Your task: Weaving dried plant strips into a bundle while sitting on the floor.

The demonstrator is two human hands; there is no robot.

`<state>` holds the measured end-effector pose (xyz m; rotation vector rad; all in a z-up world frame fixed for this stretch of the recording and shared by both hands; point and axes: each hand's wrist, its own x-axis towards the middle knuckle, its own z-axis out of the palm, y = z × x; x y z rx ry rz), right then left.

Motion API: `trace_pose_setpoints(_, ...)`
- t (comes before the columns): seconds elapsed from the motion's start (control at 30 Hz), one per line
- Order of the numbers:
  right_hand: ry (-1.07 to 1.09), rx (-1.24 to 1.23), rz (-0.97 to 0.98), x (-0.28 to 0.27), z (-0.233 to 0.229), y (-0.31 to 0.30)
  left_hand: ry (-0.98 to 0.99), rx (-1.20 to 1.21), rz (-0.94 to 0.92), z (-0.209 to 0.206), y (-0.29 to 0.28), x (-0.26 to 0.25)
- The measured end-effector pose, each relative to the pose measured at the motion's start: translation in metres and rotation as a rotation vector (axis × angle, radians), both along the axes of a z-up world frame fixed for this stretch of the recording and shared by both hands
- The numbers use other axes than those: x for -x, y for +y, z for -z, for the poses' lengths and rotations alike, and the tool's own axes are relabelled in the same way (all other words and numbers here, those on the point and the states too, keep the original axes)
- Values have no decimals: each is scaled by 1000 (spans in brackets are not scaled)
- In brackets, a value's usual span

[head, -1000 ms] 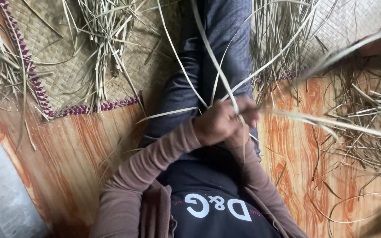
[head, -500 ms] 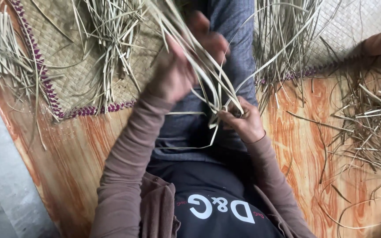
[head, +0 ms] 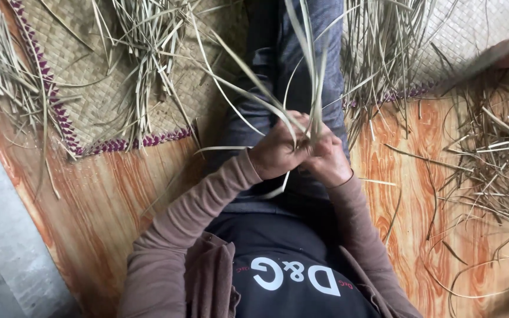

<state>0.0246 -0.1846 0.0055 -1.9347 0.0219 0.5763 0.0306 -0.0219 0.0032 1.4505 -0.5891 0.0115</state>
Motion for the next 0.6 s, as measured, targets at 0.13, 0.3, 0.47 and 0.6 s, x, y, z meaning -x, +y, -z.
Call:
trace_pose_setpoints(0.13,28,-159,111,5,-18,14,512,489,147,-16,14,-1)
trace_pose_setpoints(0.3,92,-15,25,13,10,-11,440,644,14,0,1,-8)
trace_pose_setpoints(0.47,103,-135,11,7,3,-4,445,515,340,3,12,-7)
trace_pose_setpoints(0.6,-8,-157,-68,7,43,-25,14,-155,169,12,10,-1)
